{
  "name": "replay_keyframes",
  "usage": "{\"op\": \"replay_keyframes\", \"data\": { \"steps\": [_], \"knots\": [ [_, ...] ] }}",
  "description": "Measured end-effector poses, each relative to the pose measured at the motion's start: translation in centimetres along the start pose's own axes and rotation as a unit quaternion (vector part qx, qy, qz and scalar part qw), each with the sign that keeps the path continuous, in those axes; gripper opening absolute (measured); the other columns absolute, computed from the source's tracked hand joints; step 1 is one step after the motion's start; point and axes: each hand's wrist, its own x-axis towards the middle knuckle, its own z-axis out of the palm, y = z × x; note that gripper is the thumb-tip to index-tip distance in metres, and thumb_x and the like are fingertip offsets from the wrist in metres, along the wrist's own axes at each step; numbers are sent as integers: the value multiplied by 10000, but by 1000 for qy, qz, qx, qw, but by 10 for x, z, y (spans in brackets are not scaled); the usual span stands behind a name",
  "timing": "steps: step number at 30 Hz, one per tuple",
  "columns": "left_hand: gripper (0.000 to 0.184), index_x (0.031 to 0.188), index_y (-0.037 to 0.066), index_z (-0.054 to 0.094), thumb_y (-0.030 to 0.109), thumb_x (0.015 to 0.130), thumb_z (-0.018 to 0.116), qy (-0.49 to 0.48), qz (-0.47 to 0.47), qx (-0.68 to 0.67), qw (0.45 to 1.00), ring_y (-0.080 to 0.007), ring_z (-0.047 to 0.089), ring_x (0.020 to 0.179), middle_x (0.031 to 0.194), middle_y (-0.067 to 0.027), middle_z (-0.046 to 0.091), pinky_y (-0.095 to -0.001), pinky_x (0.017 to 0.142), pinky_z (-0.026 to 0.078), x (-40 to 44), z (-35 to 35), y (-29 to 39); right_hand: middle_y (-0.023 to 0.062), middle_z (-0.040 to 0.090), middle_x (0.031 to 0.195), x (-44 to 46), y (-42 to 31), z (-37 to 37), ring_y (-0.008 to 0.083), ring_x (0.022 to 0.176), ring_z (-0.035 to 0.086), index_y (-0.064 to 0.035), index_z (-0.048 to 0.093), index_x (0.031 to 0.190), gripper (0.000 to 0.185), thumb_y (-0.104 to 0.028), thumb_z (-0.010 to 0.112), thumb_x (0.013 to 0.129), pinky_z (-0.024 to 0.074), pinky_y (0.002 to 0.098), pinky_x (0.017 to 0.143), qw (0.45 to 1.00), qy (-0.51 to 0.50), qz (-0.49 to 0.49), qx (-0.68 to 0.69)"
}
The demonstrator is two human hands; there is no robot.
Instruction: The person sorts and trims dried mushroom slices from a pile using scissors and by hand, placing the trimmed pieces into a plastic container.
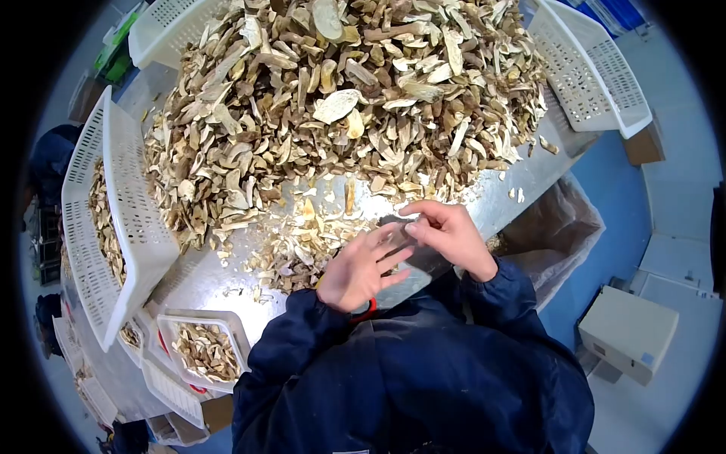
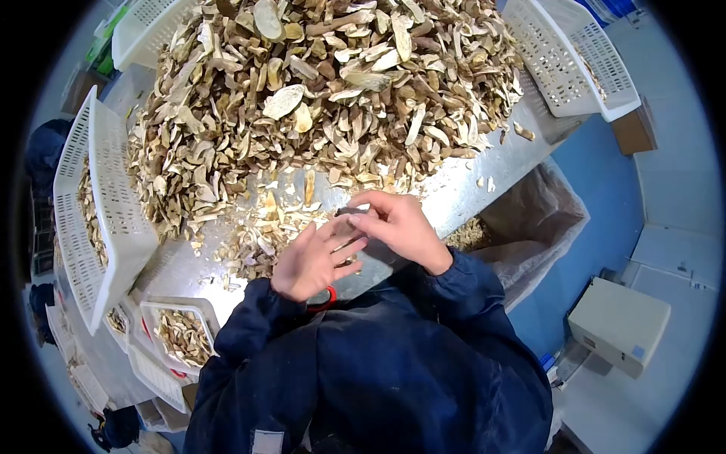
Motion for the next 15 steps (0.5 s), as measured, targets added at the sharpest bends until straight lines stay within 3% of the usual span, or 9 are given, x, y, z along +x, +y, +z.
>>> {"op": "replay_keyframes", "data": {
  "steps": [1, 4, 5, 7, 10, 13, 15],
  "knots": [
    [370, 1281, 37, 483, 269, 1015, 373, 42, -18, 4, 999, -205, 545, 1048, 1111, -60, 586, -299, 853, 465, 1, -4, -1, 94, 584, 619, 12, 5, -1, 92, 539, 505, -8, 657, 1046, 264, -196, 637, 862, 410, 265, 525, 992, 89, 28, -88],
    [285, 1134, 49, 531, 249, 1014, 368, -68, -13, -6, 998, -150, 497, 828, 863, -11, 519, -289, 744, 433, -5, -18, -5, 183, 631, 703, 44, 19, -8, 309, 593, 604, -19, 636, 1084, 284, -180, 610, 852, 462, 373, 579, 958, 190, -19, -213],
    [243, 1019, 59, 532, 245, 1008, 377, -17, -18, 21, 999, -119, 383, 704, 727, 12, 385, -271, 650, 372, -9, -11, -6, 174, 616, 696, 53, 28, -8, 257, 583, 588, -20, 634, 1085, 277, -173, 605, 856, 453, 350, 572, 942, 203, -48, -263],
    [245, 1011, 53, 535, 243, 1006, 381, -68, 1, 16, 998, -112, 386, 696, 707, 23, 390, -256, 634, 363, -15, -15, -6, 156, 587, 682, 66, 39, -6, 154, 565, 557, -20, 630, 1087, 265, -159, 595, 863, 435, 304, 560, 899, 227, -106, -359],
    [231, 1023, 38, 531, 224, 996, 396, -128, 29, 2, 991, -97, 390, 673, 651, 49, 378, -232, 609, 355, -19, -27, -5, 149, 615, 727, 65, 38, -7, 162, 591, 566, -20, 608, 1105, 283, -157, 596, 858, 448, 317, 593, 943, 139, -79, -292],
    [221, 1088, 20, 515, 185, 982, 413, -138, 48, -14, 989, -94, 404, 664, 648, 44, 392, -230, 606, 359, -19, -48, -4, 52, 665, 770, 45, 22, -4, 98, 598, 567, -33, 598, 1147, 272, -140, 566, 899, 440, 242, 536, 993, 47, 30, -103],
    [252, 1161, -5, 503, 136, 962, 439, -112, 52, -32, 992, -95, 406, 649, 677, 19, 435, -228, 606, 357, -19, -48, -3, 20, 674, 855, 30, 4, -1, 51, 621, 557, -45, 585, 1197, 272, -104, 506, 944, 415, 180, 506, 994, -10, 105, 33]
  ]
}}
